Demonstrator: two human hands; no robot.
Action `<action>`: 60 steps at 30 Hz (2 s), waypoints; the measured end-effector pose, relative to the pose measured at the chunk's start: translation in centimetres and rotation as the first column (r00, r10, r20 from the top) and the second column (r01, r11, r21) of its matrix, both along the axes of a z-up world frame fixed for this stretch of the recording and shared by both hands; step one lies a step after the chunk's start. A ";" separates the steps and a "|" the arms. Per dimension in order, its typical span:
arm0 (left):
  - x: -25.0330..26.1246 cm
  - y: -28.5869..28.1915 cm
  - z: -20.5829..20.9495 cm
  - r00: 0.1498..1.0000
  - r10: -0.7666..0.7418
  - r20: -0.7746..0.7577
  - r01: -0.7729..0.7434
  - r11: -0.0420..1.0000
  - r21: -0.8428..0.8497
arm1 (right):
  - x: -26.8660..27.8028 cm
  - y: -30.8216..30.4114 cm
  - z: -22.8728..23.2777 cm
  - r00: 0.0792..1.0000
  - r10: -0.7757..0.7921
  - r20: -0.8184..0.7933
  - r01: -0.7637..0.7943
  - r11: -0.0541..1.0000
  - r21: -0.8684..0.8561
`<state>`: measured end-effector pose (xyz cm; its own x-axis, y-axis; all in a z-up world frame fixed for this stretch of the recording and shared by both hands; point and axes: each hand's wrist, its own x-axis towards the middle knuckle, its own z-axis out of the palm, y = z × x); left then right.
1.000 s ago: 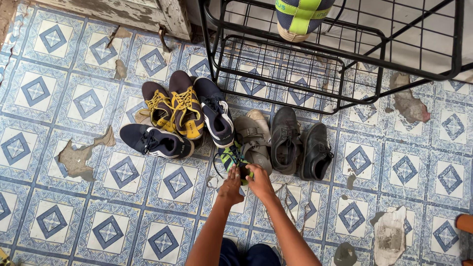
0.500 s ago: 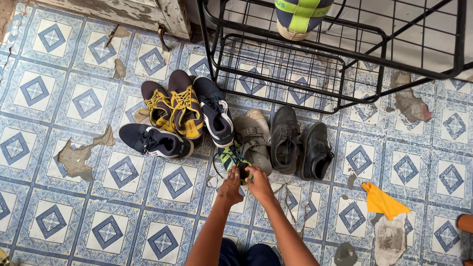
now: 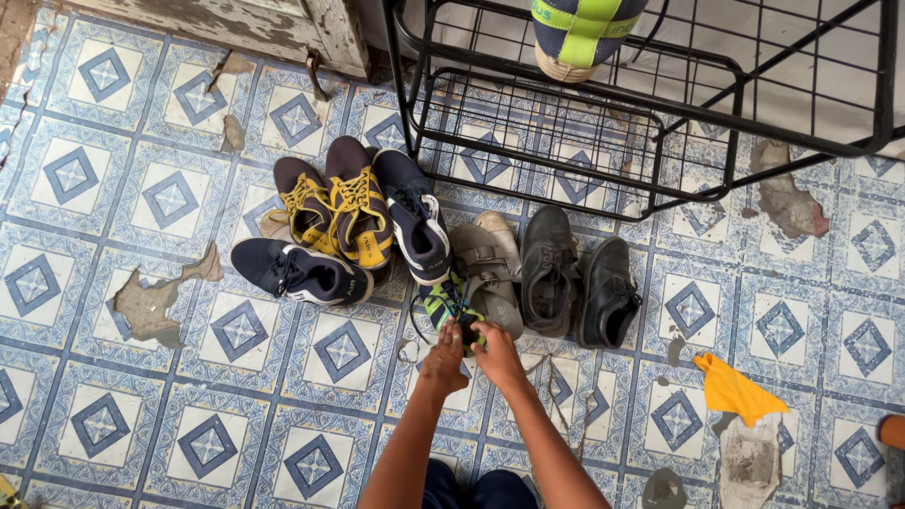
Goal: The person arranges multiple pairs of shoes on a two-tier wire shoe rack and the floor, then wipes the rack with a yellow cloth. Shoes include sneakers, sandals, and casual shoes in various colors.
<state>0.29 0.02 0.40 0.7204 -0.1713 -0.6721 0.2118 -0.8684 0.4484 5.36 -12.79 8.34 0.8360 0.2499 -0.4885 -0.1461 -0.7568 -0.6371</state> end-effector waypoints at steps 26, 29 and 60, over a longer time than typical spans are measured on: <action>0.5 -0.2 -0.8 0.999 -0.001 -0.052 0.002 1.000 0.016 | 1.0 0.1 0.0 0.998 -0.019 -0.062 0.015 0.998 -0.059; 0.7 -0.3 -1.7 0.999 -0.014 -0.046 0.015 1.000 0.023 | 1.0 -0.2 -0.4 1.000 -0.015 -0.017 0.014 0.999 -0.037; 0.7 -0.7 -2.0 0.999 -0.033 -0.028 0.035 0.998 0.061 | -0.2 -9.6 -0.1 0.873 -0.378 0.307 0.375 0.924 0.071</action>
